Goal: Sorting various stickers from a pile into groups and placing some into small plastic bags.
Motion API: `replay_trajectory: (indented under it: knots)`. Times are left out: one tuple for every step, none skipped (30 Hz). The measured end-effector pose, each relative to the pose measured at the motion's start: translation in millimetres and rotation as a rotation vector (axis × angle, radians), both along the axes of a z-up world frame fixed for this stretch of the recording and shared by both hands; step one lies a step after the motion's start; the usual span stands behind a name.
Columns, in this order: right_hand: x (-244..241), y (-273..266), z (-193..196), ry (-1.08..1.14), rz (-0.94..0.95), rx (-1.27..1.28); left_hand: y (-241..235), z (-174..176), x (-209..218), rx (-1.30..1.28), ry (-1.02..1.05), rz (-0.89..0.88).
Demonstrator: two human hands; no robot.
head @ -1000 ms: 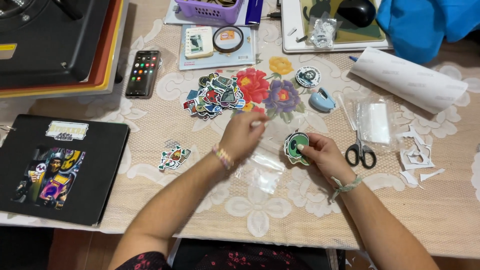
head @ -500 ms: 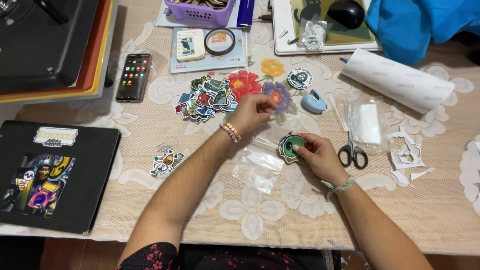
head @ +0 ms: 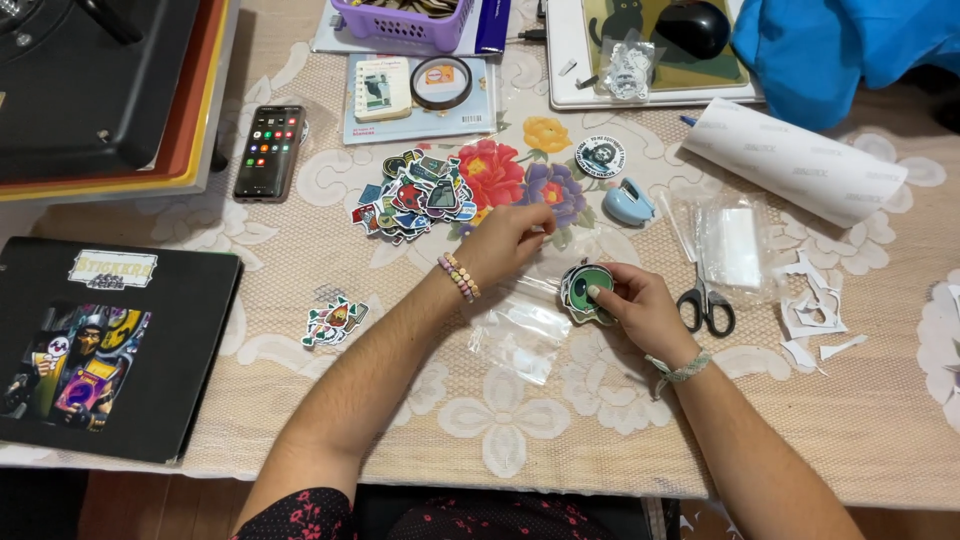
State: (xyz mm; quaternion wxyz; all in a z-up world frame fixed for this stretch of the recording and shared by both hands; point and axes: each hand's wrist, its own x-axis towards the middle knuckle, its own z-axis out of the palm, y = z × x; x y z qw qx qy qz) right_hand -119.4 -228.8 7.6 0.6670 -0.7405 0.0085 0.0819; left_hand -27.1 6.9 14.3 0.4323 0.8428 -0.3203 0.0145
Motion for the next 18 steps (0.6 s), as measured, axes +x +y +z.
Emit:
replay_trajectory:
  knots:
    - [1, 0, -1, 0.000, 0.000, 0.000, 1, 3, -1, 0.000, 0.000, 0.000]
    - [1, -1, -3, 0.005, 0.002, 0.004, 1, 6, -2, -0.007, -0.010, -0.024]
    - [2, -1, -4, 0.010, 0.004, 0.007, 2, 9, -3, -0.013, -0.020, -0.047]
    - [2, -2, -5, 0.009, 0.004, 0.007, 1, 10, -5, -0.014, -0.020, -0.048]
    - [2, -2, -6, 0.008, 0.002, 0.009, 1, 11, -7, -0.062, -0.010, -0.044]
    - [3, -2, -7, 0.006, 0.001, 0.011, 1, 12, -9, -0.110, 0.001, -0.040]
    - [3, -2, -8, 0.007, 0.001, 0.011, 3, 14, -10, -0.110, 0.002, -0.040]
    - [2, -2, -9, 0.007, -0.002, 0.011, 6, 17, -12, -0.100, 0.045, 0.001]
    - [3, -2, -9, 0.008, -0.004, 0.011, 9, 19, -13, -0.091, 0.087, 0.043]
    - [2, -2, -8, 0.008, -0.004, 0.010, 10, 14, -13, -0.092, 0.087, 0.043]
    - [2, -1, -6, 0.008, -0.009, 0.013, 12, 9, -12, -0.104, 0.169, 0.080]
    - [2, -1, -5, 0.008, -0.014, 0.015, 13, 3, -12, -0.117, 0.251, 0.116]
    - [2, 0, -4, 0.008, -0.013, 0.015, 14, 2, -15, -0.118, 0.250, 0.117]
    - [2, 0, -3, 0.004, -0.034, 0.023, 14, 0, -18, -0.129, 0.299, 0.135]
    - [2, 0, -2, 0.001, -0.055, 0.031, 14, -2, -20, -0.140, 0.347, 0.152]
    - [1, -1, 1, 0.000, -0.056, 0.031, 15, -6, -19, -0.139, 0.347, 0.151]
    - [-1, -1, 3, -0.015, -0.098, 0.074, 16, -10, -19, -0.126, 0.360, 0.151]
    - [-3, -1, 6, -0.030, -0.141, 0.117, 18, -15, -18, -0.113, 0.373, 0.150]
